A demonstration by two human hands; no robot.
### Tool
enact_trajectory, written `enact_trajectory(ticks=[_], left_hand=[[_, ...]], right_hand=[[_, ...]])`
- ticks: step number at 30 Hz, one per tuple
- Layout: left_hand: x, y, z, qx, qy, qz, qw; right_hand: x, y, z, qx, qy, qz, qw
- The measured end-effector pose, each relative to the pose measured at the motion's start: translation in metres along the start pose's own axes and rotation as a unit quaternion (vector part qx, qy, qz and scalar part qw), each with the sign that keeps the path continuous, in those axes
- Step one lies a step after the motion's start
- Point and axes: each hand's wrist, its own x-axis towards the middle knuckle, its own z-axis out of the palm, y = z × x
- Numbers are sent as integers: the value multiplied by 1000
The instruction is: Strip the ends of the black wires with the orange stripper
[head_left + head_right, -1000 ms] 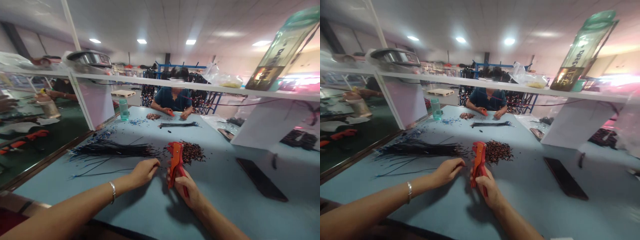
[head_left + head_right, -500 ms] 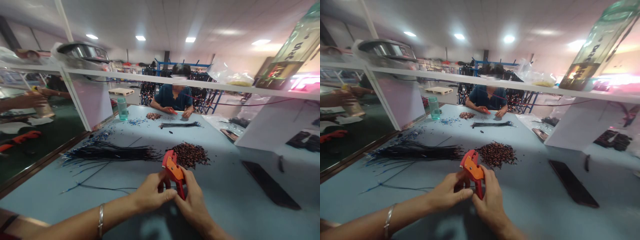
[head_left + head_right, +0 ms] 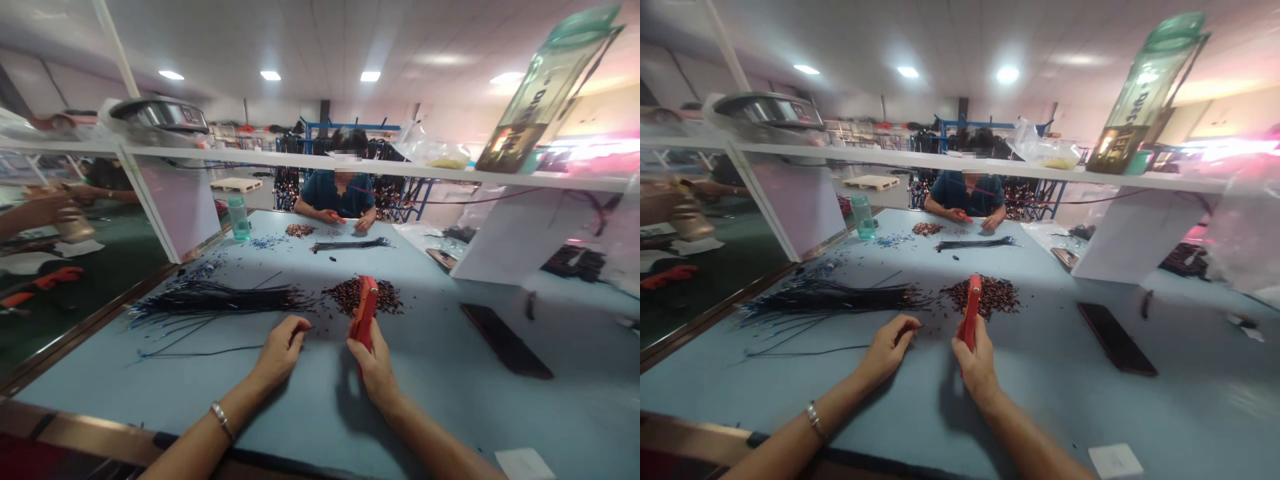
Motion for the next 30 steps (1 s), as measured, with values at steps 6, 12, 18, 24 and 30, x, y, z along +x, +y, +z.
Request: enact_trajectory(ticks=[6,12,18,24,30], left_hand=[[4,-2,2,13,21,13,1000],[7,-2,3,17,21,17,1000],[5,-4,4,6,40,22,999],[4,-2,0,11,110,29,993],[6,-7,-1,32,142,27,989]], right_hand=[[3,-5,3,-28,-10,-24,999],[4,-5,4,-43,-30,-31,998],[4,-5,3,-7,-39,-12,999],[11,-5,0,104,-73,42,991],[14,-14,-3,215,-238,199,926]])
